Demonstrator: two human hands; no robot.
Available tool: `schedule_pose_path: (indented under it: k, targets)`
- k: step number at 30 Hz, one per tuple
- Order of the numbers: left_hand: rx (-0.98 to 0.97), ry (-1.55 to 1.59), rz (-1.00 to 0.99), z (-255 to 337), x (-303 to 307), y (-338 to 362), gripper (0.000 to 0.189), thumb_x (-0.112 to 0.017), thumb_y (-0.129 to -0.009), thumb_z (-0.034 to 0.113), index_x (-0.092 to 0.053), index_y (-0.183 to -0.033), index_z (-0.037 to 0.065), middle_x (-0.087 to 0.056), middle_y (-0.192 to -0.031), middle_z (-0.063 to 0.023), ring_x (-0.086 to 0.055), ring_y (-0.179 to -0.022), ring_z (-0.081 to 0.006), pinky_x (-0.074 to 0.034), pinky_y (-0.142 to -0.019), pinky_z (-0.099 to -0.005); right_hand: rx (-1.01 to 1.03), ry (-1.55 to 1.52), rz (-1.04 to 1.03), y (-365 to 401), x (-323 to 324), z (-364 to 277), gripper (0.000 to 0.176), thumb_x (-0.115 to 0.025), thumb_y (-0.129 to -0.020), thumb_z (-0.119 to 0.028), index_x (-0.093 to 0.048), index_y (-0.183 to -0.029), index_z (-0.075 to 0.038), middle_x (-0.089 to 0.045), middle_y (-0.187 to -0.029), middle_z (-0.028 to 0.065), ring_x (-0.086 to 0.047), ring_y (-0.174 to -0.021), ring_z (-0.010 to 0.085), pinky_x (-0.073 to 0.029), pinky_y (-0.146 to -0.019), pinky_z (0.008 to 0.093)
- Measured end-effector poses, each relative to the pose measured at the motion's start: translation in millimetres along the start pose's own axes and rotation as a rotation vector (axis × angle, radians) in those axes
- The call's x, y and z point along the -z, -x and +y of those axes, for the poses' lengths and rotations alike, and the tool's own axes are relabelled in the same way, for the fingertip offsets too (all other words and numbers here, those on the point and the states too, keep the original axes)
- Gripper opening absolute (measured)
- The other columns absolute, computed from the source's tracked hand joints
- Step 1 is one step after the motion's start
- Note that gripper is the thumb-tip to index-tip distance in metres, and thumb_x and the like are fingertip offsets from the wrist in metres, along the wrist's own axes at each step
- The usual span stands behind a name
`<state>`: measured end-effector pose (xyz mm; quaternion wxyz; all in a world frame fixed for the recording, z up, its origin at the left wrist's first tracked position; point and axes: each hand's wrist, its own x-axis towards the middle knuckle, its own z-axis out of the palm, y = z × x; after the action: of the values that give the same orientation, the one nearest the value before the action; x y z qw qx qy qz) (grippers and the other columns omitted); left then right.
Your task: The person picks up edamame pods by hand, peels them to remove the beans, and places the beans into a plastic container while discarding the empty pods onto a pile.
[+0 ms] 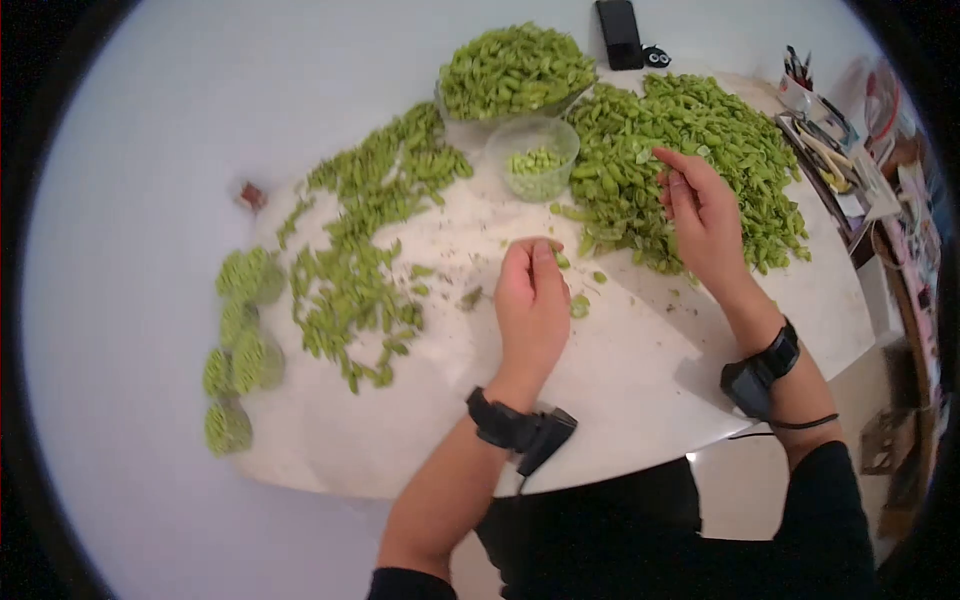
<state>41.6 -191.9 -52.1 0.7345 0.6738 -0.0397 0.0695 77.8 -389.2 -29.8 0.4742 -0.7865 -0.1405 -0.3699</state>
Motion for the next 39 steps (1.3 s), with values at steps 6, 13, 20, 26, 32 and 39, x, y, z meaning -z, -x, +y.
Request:
schedule_pose_path:
  k: [6, 13, 20, 26, 32, 39]
  targets:
    - [-0.06, -0.132, -0.032, 6.5, -6.1, 6.0, 0.022, -0.045, -0.097, 0.018, -0.057, -0.096, 0.0, -0.051, -0.064, -0.0009, -0.049, -0.057, -0.0083, -0.041, -0.054, -0.0236, -0.063, 0.303, -0.031, -11.8, 21.5, 17.5, 0.025, -0.052, -0.087, -0.004, -0.061, -0.109, 0.001, -0.063, -0.086, 0.0186, -0.058, -0.067, 0.0282, -0.047, -0.065, 0.0334]
    - [-0.032, -0.109, -0.047, 4.6, -9.5, 6.3, 0.023, -0.047, -0.096, 0.017, -0.059, -0.099, -0.003, -0.057, -0.066, -0.0037, -0.053, -0.056, -0.0089, -0.044, -0.055, -0.0238, 0.057, 0.415, 0.037, -16.8, 24.9, 29.6, 0.031, -0.049, -0.089, -0.003, -0.056, -0.119, -0.001, -0.064, -0.09, 0.0215, -0.062, -0.077, 0.0355, -0.049, -0.071, 0.04]
    - [0.026, 0.069, -0.086, -2.8, -3.0, 2.4, 0.021, -0.05, -0.096, 0.017, -0.059, -0.098, -0.002, -0.055, -0.065, -0.0009, -0.053, -0.057, -0.0075, -0.043, -0.056, -0.0218, -0.015, 0.481, -0.058, -18.7, 29.9, 29.0, 0.031, -0.046, -0.089, -0.002, -0.054, -0.12, -0.001, -0.063, -0.097, 0.0225, -0.061, -0.087, 0.0377, -0.048, -0.076, 0.0416]
    - [0.001, 0.073, -0.098, -4.0, -2.5, 2.7, 0.02, -0.051, -0.096, 0.016, -0.058, -0.096, -0.002, -0.054, -0.073, -0.001, -0.05, -0.058, -0.0062, -0.044, -0.055, -0.0219, 0.082, 0.458, -0.009, -21.7, 31.6, 35.6, 0.028, -0.049, -0.089, -0.003, -0.058, -0.115, -0.002, -0.063, -0.093, 0.0222, -0.062, -0.082, 0.0377, -0.048, -0.073, 0.0424]
    - [0.006, 0.098, -0.116, -3.6, -3.9, 2.7, 0.02, -0.049, -0.097, 0.015, -0.058, -0.097, -0.003, -0.052, -0.072, -0.0022, -0.047, -0.059, -0.0077, -0.044, -0.057, -0.0246, -0.008, 0.555, -0.019, -24.3, 33.7, 33.1, 0.02, -0.053, -0.09, -0.011, -0.06, -0.107, -0.004, -0.061, -0.069, 0.0175, -0.061, -0.066, 0.0372, -0.048, -0.062, 0.0428]
    - [0.006, 0.081, -0.09, -3.1, -2.4, -1.4, 0.023, -0.049, -0.097, 0.016, -0.057, -0.103, -0.004, -0.058, -0.079, -0.0062, -0.048, -0.059, -0.0074, -0.045, -0.057, -0.0229, -0.052, 0.476, -0.09, -22.5, 30.7, 14.8, 0.023, -0.059, -0.09, -0.029, -0.061, -0.09, -0.005, -0.054, -0.054, 0.0109, -0.055, -0.049, 0.0284, -0.042, -0.048, 0.0381]
